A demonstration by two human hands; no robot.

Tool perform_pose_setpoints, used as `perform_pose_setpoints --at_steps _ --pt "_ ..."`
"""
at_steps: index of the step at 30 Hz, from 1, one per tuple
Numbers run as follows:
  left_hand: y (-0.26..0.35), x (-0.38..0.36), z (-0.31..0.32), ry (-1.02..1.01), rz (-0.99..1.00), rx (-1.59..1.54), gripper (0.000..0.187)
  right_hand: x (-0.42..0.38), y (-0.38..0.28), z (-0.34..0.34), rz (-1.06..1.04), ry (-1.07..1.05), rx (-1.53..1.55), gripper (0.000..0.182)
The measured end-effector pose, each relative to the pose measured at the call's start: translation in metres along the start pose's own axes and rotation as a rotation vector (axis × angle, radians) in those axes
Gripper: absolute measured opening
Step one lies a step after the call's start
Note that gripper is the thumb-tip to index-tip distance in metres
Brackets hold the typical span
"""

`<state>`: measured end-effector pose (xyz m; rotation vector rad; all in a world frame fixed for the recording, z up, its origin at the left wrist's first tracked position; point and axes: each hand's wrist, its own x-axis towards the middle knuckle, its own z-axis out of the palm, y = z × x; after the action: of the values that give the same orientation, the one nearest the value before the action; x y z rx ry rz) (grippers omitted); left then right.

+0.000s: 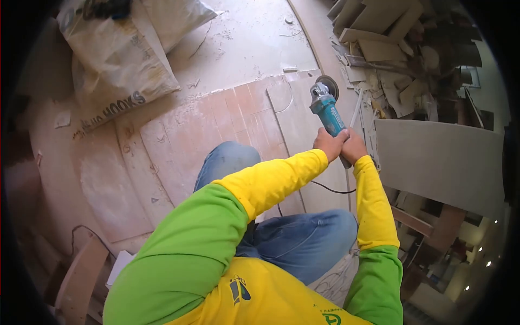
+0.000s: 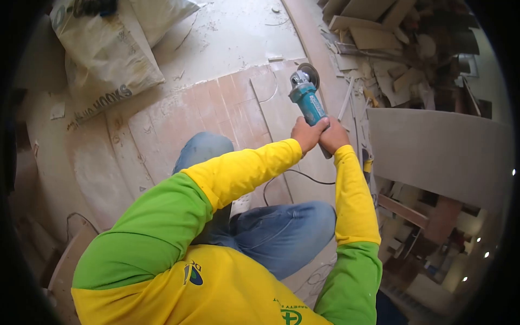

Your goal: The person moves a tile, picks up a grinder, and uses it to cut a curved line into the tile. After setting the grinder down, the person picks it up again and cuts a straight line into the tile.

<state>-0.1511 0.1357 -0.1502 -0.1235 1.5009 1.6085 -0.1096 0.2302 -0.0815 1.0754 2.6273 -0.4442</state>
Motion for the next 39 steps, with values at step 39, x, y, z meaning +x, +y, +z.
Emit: perform_pose_setpoints --at_steps 39 --pt "-0.035 0.122 0.009 0.084 -0.319 -0.197 0.086 0.125 0.043 0.078 -0.062 -0.221 0.08 0.055"
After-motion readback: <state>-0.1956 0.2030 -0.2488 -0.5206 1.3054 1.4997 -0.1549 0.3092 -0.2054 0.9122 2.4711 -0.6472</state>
